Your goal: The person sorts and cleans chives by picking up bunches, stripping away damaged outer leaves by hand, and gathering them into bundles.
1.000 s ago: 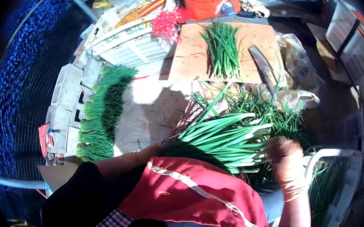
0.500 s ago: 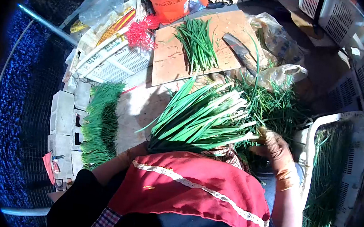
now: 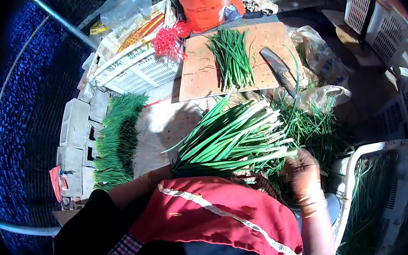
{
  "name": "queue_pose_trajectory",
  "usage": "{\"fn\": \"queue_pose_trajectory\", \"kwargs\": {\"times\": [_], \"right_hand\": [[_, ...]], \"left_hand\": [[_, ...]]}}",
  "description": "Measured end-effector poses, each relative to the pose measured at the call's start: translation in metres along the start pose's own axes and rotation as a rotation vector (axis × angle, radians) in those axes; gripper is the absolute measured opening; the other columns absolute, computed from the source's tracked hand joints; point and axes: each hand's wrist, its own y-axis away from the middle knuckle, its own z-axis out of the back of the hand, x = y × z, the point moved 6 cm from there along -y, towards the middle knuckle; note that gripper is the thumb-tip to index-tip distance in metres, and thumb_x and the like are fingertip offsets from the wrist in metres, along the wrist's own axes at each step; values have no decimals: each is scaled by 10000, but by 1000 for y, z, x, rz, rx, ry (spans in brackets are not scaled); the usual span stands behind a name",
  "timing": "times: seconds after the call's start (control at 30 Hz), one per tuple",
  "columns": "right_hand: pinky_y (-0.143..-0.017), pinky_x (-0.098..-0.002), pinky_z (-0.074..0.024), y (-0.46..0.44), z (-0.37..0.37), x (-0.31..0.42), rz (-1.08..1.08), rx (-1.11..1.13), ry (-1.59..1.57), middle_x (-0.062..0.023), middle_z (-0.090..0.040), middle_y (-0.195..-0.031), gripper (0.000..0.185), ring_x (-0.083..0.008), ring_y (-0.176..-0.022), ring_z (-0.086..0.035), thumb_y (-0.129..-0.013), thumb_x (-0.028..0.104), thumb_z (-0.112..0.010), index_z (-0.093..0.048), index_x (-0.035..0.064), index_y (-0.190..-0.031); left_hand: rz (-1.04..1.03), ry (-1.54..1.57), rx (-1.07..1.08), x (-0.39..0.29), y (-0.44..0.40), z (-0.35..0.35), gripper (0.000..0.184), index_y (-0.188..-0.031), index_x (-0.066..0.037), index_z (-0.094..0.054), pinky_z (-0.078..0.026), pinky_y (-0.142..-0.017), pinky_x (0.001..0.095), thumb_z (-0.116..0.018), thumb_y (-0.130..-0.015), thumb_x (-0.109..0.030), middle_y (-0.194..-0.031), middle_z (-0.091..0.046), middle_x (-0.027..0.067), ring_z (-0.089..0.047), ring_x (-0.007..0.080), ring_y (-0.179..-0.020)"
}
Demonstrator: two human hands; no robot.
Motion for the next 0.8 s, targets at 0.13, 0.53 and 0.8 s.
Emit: {"fn": "queue_pose_trajectory", "kwargs": {"times": [0.13,0.53,0.8], "right_hand": [[-611,-281,-492,-9,102,28,-38,-417,376,-66,-635,-788,306,-162,-654,-600,-822,186,-633,-582,33,-1081],[-853,-392,-406,-71,-59,45,-22,77,1501,-72,-635,-1033,536,-233,-977,-567,-781,566,-493,-590,167,-1125],[-741,-383,-445,-16,-85,59,947,-322,1746,-95,-607,-837,194,-253,-790,-576,-761,201,-483,-595,95,-880]], "left_hand": [[-5,-9,-8,3,5,0,355,-1120,-41,-549,-461,-827,381,-574,-812,-217,-1025,-613,194,-597,290,-963],[-22,-36,-25,5,8,-4,349,-1120,-40,-550,-459,-831,376,-571,-815,-208,-1028,-614,189,-596,280,-965],[-21,-34,-27,5,9,-4,345,-1120,-39,-550,-459,-833,372,-568,-817,-202,-1030,-614,186,-595,274,-966]]}}
